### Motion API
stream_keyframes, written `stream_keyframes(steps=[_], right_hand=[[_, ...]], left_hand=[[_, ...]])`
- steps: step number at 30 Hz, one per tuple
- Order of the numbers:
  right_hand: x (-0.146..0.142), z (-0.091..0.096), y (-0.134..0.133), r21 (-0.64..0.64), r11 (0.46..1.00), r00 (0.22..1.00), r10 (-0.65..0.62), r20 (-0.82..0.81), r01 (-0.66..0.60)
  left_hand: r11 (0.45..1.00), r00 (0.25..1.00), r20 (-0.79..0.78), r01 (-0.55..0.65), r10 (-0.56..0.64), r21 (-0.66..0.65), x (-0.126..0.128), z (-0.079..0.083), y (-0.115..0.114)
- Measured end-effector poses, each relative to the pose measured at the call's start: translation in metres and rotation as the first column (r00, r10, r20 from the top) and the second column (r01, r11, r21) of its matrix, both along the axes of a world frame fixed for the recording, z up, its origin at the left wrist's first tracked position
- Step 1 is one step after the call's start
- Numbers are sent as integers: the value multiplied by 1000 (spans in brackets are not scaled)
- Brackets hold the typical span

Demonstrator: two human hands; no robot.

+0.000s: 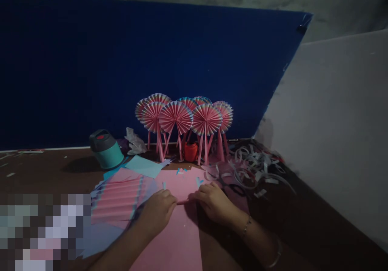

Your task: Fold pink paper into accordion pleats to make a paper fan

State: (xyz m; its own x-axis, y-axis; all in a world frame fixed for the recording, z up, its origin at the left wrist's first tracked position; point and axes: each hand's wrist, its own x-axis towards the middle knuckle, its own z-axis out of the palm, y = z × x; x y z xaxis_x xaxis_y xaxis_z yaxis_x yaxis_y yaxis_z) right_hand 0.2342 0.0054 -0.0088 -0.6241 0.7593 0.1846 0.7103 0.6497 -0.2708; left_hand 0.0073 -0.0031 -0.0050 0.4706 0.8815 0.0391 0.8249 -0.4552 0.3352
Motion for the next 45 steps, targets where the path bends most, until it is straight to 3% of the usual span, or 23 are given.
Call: stream_keyframes(steps=[5, 11, 21, 30, 45], right_hand=[[4, -11, 8, -53, 990, 968, -138, -208, 130], [6, -18, 15, -76, 989, 946, -146, -288, 129], [-1, -18, 19, -158, 950, 902, -306, -305, 269], [-2, -17, 20, -204, 935, 891, -341, -300, 289], [0, -33, 25, -135, 945, 913, -323, -251, 297]], left_hand=[[975, 970, 183, -123, 157, -185, -10, 11, 5], [973, 947, 254, -158, 198, -170, -13, 1, 13], [955, 916, 284, -239, 282, -179, -13, -9, 20], [959, 921, 283, -227, 267, -168, -13, -14, 22], [981, 970, 152, -179, 189, -76, -10, -11, 17]])
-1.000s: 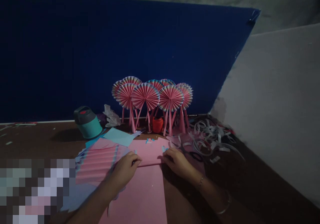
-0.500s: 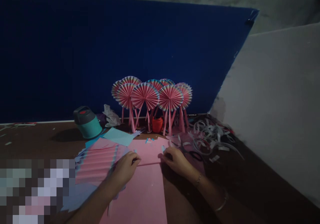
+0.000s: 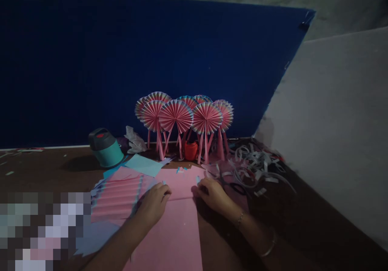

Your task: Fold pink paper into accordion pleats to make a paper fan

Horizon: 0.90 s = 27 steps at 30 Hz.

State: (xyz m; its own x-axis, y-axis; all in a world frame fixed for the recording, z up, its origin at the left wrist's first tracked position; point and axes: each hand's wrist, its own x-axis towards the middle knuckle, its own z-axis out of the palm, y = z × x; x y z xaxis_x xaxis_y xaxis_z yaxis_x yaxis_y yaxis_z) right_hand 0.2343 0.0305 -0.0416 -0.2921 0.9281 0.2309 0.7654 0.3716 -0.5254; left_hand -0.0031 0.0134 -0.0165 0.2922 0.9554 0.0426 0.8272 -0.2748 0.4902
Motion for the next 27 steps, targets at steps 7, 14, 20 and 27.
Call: stream_keyframes(steps=[7, 14, 20, 27], right_hand=[[-4, 11, -7, 132, 988, 988, 63, 138, -81], [-6, 27, -17, 101, 943, 880, 253, 402, -318], [2, 31, -20, 79, 929, 872, 306, 383, -361], [4, 28, -18, 106, 942, 912, 274, 304, -318]], left_hand=[[986, 934, -353, 109, -60, 123, 12, 10, -10], [937, 860, -455, 322, -230, 136, 18, 10, -15], [966, 887, -429, 239, -174, 102, 5, 23, -8], [965, 972, -180, -106, 152, 241, -14, 28, -4]])
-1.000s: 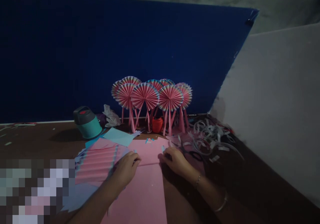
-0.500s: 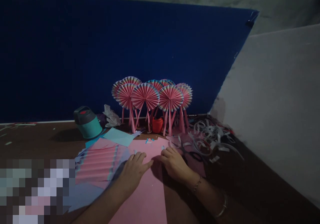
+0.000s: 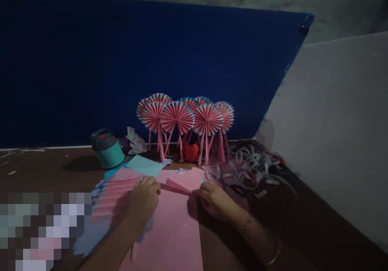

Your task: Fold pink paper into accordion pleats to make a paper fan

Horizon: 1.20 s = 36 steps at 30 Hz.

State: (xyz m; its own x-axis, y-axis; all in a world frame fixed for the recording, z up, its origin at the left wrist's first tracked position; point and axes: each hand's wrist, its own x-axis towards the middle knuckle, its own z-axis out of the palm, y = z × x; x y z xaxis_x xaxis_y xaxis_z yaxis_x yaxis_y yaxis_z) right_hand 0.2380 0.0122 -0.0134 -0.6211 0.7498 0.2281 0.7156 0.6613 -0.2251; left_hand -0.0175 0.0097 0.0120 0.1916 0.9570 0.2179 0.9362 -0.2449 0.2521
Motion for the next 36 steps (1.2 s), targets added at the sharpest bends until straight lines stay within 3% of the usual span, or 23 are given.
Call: stream_keyframes(steps=[4, 8, 11, 14, 17, 20, 22, 24, 26, 28, 33, 36], right_hand=[[-4, -3, 0, 51, 998, 979, -18, -203, 29], [-10, -5, -4, 127, 991, 950, 68, -305, -30], [-15, -7, -8, 169, 981, 960, 131, -248, -90], [-19, -6, -10, 199, 969, 965, 185, -188, -147], [-20, -3, -10, 215, 962, 965, 205, -163, -168], [-17, 2, -11, 292, 956, 973, 89, -211, -24], [-13, 3, -13, 383, 917, 956, 3, -292, 115], [-11, 3, -16, 471, 860, 937, -21, -350, 195], [-11, 2, -19, 534, 827, 948, 3, -319, 177], [-13, 2, -20, 539, 836, 973, 25, -231, 107], [-18, 2, -14, 333, 943, 994, 39, -105, -2], [-16, 1, -9, 246, 969, 999, 22, -43, -11]], left_hand=[[992, 938, 345, 6, 39, -127, 7, -13, -1], [943, 716, 697, 207, 34, -259, 28, -34, 0], [941, 553, 826, 206, 114, -268, 40, -41, -1], [962, 500, 851, 114, 161, -249, 43, -40, -3], [985, 582, 801, -1, 140, -171, 37, -33, -4], [990, 788, 614, -114, 38, 86, 27, -21, -6], [955, 920, 392, -94, -25, 280, 21, -12, -8], [925, 984, 171, -27, -41, 379, 19, -8, -10], [921, 997, 0, 69, -75, 383, 22, -8, -12], [929, 982, -124, 175, -141, 326, 29, -11, -14], [945, 926, -272, 302, -261, 122, 45, -17, -19], [949, 920, -263, 312, -290, 47, 45, -18, -19]])
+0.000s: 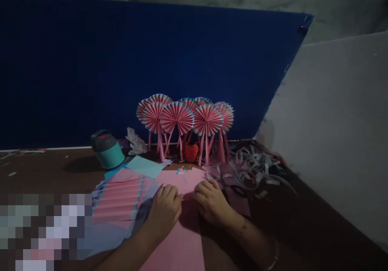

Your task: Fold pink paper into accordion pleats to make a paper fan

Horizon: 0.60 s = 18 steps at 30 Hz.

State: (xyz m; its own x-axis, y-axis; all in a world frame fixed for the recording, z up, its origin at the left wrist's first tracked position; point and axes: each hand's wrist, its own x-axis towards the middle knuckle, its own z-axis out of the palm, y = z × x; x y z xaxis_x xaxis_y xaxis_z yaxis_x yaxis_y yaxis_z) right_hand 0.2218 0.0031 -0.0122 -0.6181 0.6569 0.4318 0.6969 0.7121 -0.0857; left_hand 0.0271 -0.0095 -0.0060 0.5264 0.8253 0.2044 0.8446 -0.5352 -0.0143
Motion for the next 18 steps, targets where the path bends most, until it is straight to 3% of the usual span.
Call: stream_keyframes(steps=[4, 9, 18], right_hand=[[5, -2, 2, -86, 996, 995, -3, 98, 11], [10, 1, 2, -186, 983, 995, 22, 98, -3], [15, -4, 7, -285, 957, 998, -57, -7, 53]], left_hand=[[993, 1000, -7, -16, 16, -120, -8, -3, 3], [971, 1000, -15, 3, -7, -239, -17, 0, 6], [933, 960, 268, 24, 78, -358, -27, 7, 10]])
